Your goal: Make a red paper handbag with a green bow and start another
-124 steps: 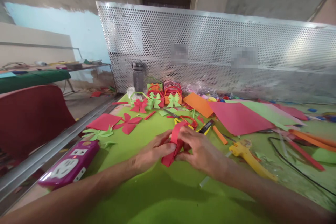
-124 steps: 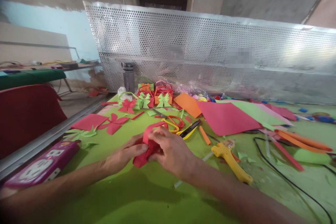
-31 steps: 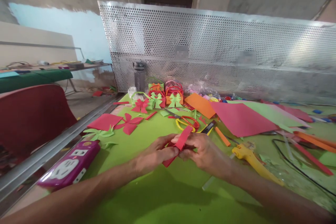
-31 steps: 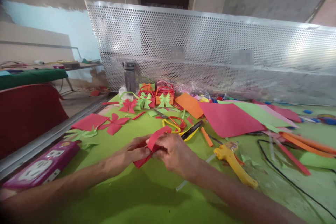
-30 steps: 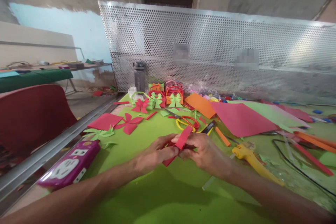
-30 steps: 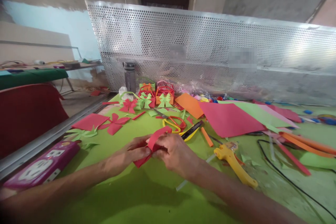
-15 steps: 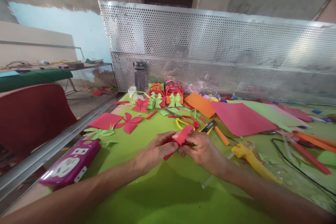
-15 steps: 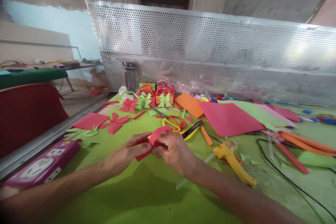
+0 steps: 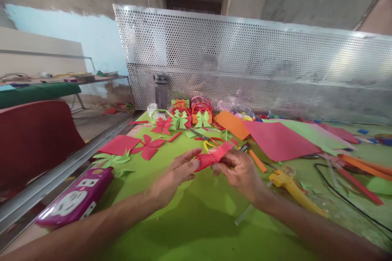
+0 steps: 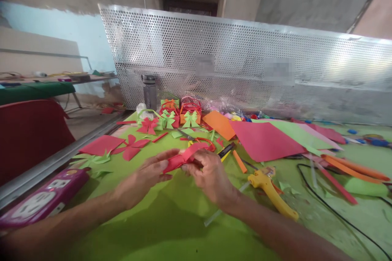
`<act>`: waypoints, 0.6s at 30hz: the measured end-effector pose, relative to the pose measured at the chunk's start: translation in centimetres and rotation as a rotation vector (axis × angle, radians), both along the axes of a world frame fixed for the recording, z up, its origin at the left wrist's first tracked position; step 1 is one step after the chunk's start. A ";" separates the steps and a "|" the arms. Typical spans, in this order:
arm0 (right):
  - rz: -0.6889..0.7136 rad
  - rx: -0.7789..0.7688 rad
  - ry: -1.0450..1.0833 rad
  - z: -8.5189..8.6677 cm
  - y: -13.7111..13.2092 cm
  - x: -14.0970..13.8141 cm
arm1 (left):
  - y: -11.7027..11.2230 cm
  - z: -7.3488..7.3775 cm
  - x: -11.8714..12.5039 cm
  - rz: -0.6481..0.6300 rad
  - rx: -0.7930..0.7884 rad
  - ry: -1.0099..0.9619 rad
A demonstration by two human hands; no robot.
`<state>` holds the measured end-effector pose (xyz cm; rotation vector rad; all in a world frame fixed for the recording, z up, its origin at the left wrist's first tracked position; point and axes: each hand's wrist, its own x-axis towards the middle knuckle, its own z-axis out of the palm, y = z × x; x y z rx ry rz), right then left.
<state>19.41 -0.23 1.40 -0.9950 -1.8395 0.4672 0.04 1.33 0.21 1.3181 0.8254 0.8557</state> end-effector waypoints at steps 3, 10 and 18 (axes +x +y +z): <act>0.030 -0.015 0.070 0.1 -0.4 -0.3 | 0.5 -1.1 0.0 -0.052 0.019 -0.093; 0.064 -0.003 0.114 0.2 -1.0 -0.6 | 0.9 -2.2 0.0 -0.095 0.098 -0.183; 0.082 -0.057 0.143 1.0 -1.9 -1.0 | -0.6 0.7 0.9 0.006 0.122 -0.061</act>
